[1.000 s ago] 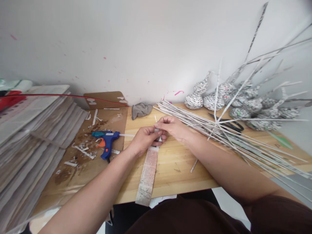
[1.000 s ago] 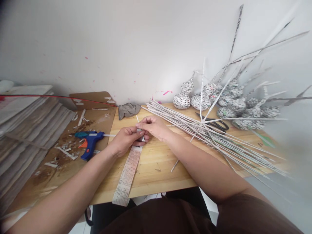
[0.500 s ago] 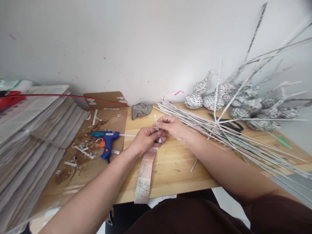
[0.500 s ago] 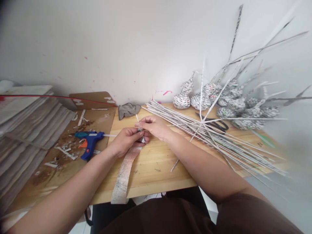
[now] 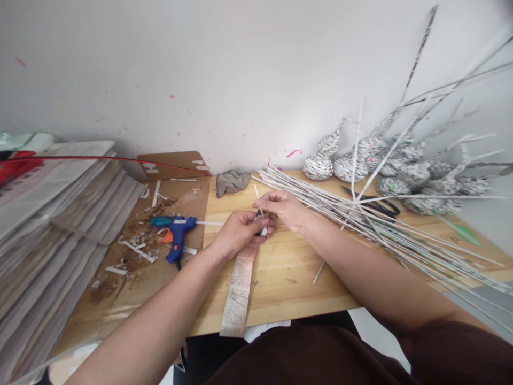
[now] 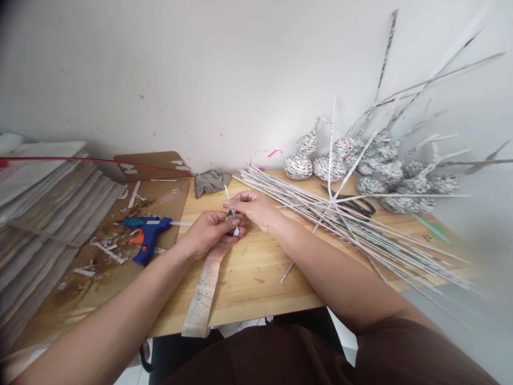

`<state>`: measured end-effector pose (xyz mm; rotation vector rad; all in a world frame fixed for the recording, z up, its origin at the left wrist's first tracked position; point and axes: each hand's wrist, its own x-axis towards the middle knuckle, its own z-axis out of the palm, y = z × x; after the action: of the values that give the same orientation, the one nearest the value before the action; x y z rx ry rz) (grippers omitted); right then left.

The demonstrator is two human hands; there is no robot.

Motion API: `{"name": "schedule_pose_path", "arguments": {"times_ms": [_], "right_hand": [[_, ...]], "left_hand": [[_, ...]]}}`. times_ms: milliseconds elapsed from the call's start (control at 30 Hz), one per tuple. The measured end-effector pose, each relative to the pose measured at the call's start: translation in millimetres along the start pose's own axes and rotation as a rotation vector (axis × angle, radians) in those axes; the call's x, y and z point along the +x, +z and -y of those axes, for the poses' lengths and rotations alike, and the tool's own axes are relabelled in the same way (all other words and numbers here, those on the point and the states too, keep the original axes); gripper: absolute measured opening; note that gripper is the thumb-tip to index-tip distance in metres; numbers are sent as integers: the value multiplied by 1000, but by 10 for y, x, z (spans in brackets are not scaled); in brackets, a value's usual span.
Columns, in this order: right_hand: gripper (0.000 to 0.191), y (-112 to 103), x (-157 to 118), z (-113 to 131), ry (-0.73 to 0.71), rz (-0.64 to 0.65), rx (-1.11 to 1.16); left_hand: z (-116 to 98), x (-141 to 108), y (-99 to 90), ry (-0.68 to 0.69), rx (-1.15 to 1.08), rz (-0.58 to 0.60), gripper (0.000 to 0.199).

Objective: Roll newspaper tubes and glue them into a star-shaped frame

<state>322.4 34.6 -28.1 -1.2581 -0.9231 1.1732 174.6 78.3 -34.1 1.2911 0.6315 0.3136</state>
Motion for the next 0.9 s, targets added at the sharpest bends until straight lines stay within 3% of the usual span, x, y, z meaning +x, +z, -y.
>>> {"name": "schedule_pose_path", "arguments": {"times_ms": [233,367,433,733,900], "right_hand": [[38,21,5,9,-21,-102,32],[36,-34,-2,4,43,102,-19],[35,-53,2,-4,50,130,-23],[30,24,6,2,-8,-46,38],[34,-39,-3,-3,50,139,-6]], "left_hand": [[26,4,-4,24,-10,41,31],[16,11,-12,9,-7,4,34],[6,7,-7,8,-8,-12,36],[4,-13,12,-15,10,-26,33],[-5,-17,5,-4,11,-17,34]]}}
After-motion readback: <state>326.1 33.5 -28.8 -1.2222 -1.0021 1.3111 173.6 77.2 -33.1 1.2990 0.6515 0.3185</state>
